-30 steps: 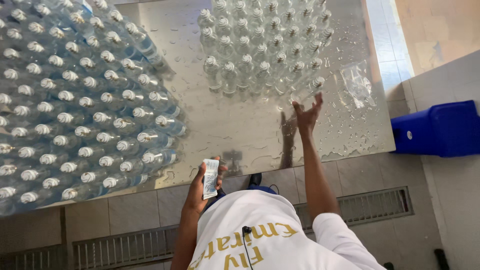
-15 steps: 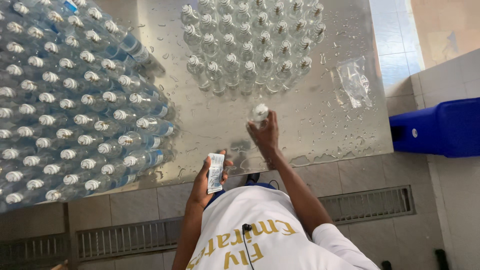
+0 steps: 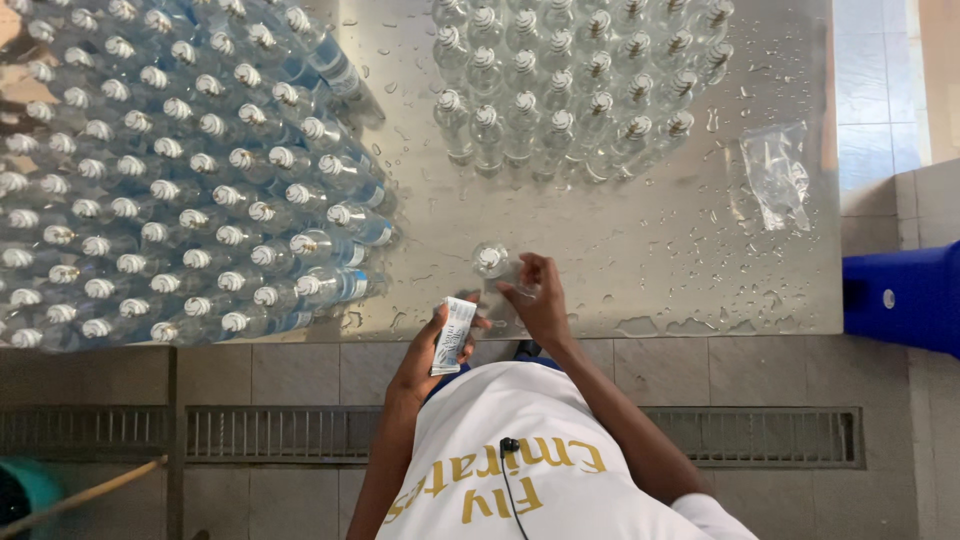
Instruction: The person stands at a stainless steel table and repeatedly picks up small plastic bottles. They apply a small rectangular label to each bottle and place it back on the table among many others.
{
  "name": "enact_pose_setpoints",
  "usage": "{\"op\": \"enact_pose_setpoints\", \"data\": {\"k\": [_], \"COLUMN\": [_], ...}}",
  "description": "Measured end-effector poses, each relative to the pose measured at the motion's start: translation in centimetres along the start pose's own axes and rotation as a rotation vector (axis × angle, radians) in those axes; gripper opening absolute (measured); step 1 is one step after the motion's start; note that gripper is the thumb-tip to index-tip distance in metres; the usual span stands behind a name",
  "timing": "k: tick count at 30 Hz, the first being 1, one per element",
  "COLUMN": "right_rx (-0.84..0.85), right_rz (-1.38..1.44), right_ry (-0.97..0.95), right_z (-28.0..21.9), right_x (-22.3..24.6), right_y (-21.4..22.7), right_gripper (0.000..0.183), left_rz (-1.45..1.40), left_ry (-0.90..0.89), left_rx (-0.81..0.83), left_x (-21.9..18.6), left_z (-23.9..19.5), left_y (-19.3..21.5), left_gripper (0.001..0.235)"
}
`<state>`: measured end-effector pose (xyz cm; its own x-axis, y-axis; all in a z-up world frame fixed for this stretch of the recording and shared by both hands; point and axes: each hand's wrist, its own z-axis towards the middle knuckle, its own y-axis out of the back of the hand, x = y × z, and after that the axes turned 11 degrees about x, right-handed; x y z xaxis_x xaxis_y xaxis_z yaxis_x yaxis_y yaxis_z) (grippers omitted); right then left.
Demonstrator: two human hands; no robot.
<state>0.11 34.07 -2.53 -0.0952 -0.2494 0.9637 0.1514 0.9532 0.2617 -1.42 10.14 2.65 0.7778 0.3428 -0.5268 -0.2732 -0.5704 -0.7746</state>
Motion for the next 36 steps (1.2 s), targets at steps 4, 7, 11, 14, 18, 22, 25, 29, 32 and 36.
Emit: {"op": "enact_pose_setpoints", "data": {"k": [4,7,11,14,18,22,25,29,32,36], "right_rx": [0.149,0.348,0.374,0.365,0.324,0.341,0.321,0.3,0.295,0.305], "right_rz": [0.073,-0.045,0.179,0.268,0.38,0.147,0.064,-0.076,-0.17,-0.22], "right_ry": [0.02,0.042,0.015,-0.035,-0.084,-0.003,0.037,0.144,0.268,0.427], "right_z": [-2.3,-2.2,-2.1,-2.1,-2.2,-1.9,-1.7,-1.0,-0.8,-0.5], "right_x": [4.9,6.6,6.7,8.2,7.1,10.9,10.9,10.5,10.7,11.5], "right_y": [0.5,-0.4,-0.8,-0.7,-1.6,-1.6,-2.2,-2.6,-2.4,-1.6], "right_gripper": [0.045,0.05,0.039,0.035,0.04,0.032,0.026,0.023,0.021,0.018], "left_rz": [-0.003,-0.013,-0.082,-0.098,-0.168,-0.123,-0.169,-0.178,-0.162,-0.182], "left_ry": [0.052,0.133,0.129,0.124,0.115,0.108,0.076,0.05,0.024,-0.017], "left_rx": [-0.011,0.01,0.036,0.06,0.114,0.055,0.035,-0.023,0.008,0.027], "left_x": [0.6,0.9,-0.9,-1.8,0.5,-3.2,-4.4,-5.5,-3.6,-2.6], "left_z": [-0.6,-0.5,-1.0,-1.4,-1.1,-2.5,-3.1,-3.7,-2.6,-2.2], "left_y": [0.6,0.7,-1.3,-1.5,1.9,-1.4,-2.5,-3.8,-1.0,-0.5], "left_gripper": [0.069,0.059,0.04,0.042,0.043,0.045,0.045,0.042,0.044,0.047]}}
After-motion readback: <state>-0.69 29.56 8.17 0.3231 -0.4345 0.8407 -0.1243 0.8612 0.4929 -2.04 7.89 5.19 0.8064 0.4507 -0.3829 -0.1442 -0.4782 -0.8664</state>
